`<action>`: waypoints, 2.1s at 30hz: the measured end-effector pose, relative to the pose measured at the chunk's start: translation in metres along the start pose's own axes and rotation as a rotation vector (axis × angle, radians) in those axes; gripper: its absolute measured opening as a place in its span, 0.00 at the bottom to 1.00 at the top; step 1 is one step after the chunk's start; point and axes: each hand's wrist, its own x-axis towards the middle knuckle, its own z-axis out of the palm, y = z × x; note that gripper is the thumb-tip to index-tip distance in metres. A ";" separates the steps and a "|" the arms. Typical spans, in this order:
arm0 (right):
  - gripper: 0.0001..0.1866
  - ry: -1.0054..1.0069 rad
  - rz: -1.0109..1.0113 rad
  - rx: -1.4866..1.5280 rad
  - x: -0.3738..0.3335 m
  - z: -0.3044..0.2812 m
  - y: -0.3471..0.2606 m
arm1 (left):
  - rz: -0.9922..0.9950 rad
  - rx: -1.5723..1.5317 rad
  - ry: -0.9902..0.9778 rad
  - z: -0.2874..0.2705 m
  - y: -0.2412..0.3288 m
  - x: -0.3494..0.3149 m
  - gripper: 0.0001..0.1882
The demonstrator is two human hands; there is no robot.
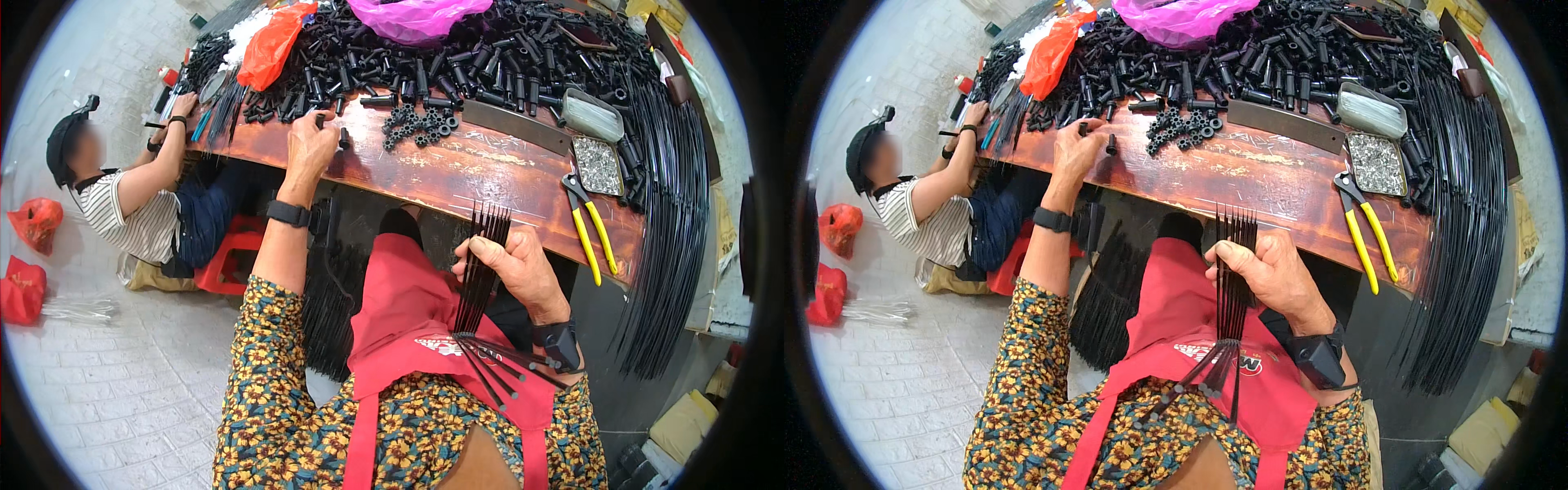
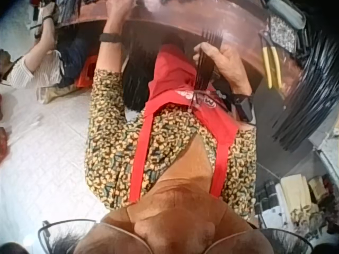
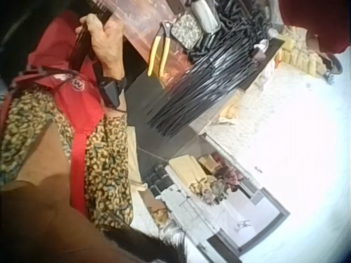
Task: Assembling black rods into circular plastic components using pliers.
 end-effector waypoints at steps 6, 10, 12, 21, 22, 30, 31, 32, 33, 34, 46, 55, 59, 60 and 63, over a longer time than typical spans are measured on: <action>0.15 -0.036 0.063 -0.007 -0.001 -0.002 -0.006 | -0.031 0.330 -0.101 0.007 0.006 0.003 0.19; 0.15 -0.046 0.097 0.068 0.001 -0.004 -0.002 | -0.110 0.219 -0.142 0.003 0.028 -0.015 0.09; 0.15 -0.037 0.095 0.080 0.000 -0.004 -0.003 | -0.153 0.080 -0.153 0.003 0.030 -0.025 0.09; 0.16 -0.049 0.104 0.138 0.000 0.001 -0.012 | -0.267 -1.373 -0.793 0.043 0.087 -0.125 0.19; 0.16 -0.043 0.103 0.140 0.001 0.001 -0.012 | -0.273 -1.381 -0.789 0.047 0.089 -0.129 0.19; 0.15 -0.074 0.083 0.109 0.007 -0.004 -0.002 | -0.346 -1.506 -0.800 0.053 0.093 -0.132 0.23; 0.15 -0.073 0.083 0.117 0.007 -0.004 -0.002 | -0.327 -1.509 -0.803 0.053 0.094 -0.132 0.23; 0.14 -0.072 0.083 0.125 0.007 -0.004 -0.003 | -0.306 -1.511 -0.806 0.053 0.095 -0.132 0.23; 0.14 -0.073 0.085 0.122 0.007 -0.004 -0.004 | -0.306 -1.515 -0.804 0.054 0.094 -0.131 0.23; 0.14 -0.073 0.096 0.129 0.008 -0.004 -0.004 | -0.292 -1.525 -0.819 0.055 0.092 -0.130 0.23; 0.15 -0.047 0.102 0.153 0.009 -0.003 0.001 | -0.340 -1.600 -0.829 0.063 0.086 -0.126 0.16; 0.16 -0.042 0.107 0.118 0.009 -0.004 -0.001 | -0.328 -1.531 -0.794 0.058 0.096 -0.125 0.19; 0.16 -0.047 0.111 0.134 0.009 -0.004 -0.004 | -0.298 -1.487 -0.805 0.056 0.094 -0.123 0.19; 0.16 -0.047 0.110 0.135 0.009 -0.005 -0.001 | -0.298 -1.487 -0.805 0.056 0.095 -0.123 0.19; 0.15 -0.067 0.105 0.139 0.010 -0.009 0.005 | -0.318 -1.436 -0.798 0.055 0.097 -0.124 0.16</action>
